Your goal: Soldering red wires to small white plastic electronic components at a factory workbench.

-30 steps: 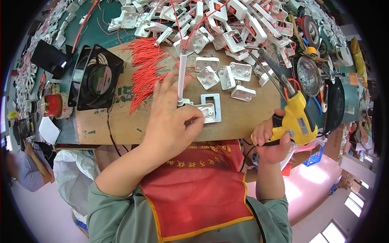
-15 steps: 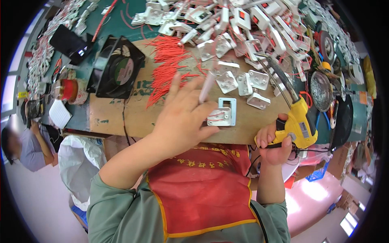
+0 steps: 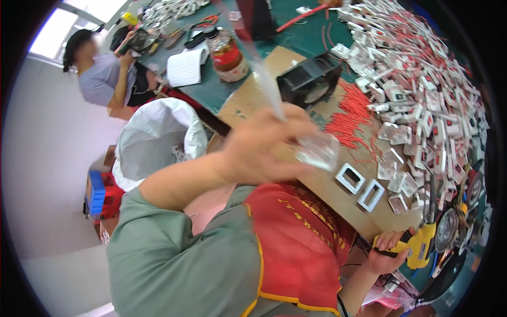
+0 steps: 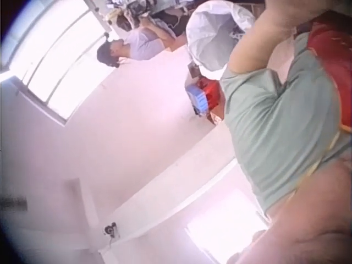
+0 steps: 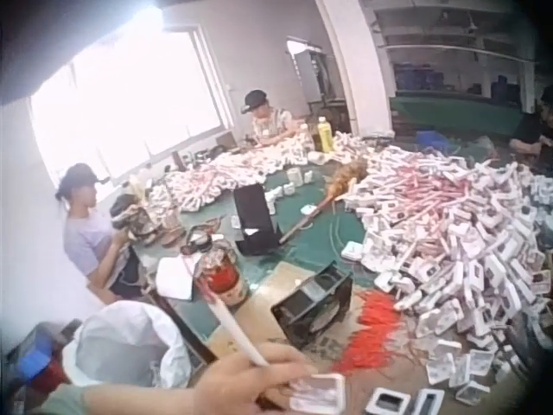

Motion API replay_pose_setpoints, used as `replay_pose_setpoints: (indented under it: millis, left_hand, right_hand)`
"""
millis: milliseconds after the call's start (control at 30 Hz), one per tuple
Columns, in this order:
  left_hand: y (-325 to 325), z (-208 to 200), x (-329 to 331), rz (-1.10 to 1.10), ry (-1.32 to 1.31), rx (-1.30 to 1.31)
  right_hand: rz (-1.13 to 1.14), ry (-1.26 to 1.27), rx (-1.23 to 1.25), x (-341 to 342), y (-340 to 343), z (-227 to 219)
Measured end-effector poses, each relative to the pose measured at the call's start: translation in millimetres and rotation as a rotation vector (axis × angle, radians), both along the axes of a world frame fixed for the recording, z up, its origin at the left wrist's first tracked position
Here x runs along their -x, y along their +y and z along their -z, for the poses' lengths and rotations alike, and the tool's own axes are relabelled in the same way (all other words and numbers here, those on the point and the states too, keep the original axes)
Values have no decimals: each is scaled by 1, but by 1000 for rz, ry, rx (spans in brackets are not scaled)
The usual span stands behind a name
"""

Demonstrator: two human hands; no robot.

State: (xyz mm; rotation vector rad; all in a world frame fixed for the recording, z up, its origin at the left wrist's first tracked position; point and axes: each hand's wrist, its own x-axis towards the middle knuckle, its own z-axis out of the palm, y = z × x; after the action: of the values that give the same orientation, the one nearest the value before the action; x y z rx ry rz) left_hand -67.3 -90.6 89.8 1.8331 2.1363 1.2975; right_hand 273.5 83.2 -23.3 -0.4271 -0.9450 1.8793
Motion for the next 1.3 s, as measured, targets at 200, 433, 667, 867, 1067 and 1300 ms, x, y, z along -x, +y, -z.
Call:
replay_pose_setpoints:
  millis: [200,433,667,867,1067,1300]
  left_hand:
    - [-132,0,84,-714,221,322]
    - [-184,20,67,-1057,584,399]
    - [44,36,-37,211,296,-46]
    - [165,56,-127,519,373,-111]
    - [184,63,-140,575,453,3]
    - [152,55,-106,635,349,243]
  right_hand:
    - [110,-9,5,-12,-4,-1]
    - [25,34,96,6,-2,8]
    - [138,9,97,0,-3,5]
    - [185,16,59,4,-4,5]
    - [207,16,69,6,-4,5]
    - [189,-46,6,7,-2,4]
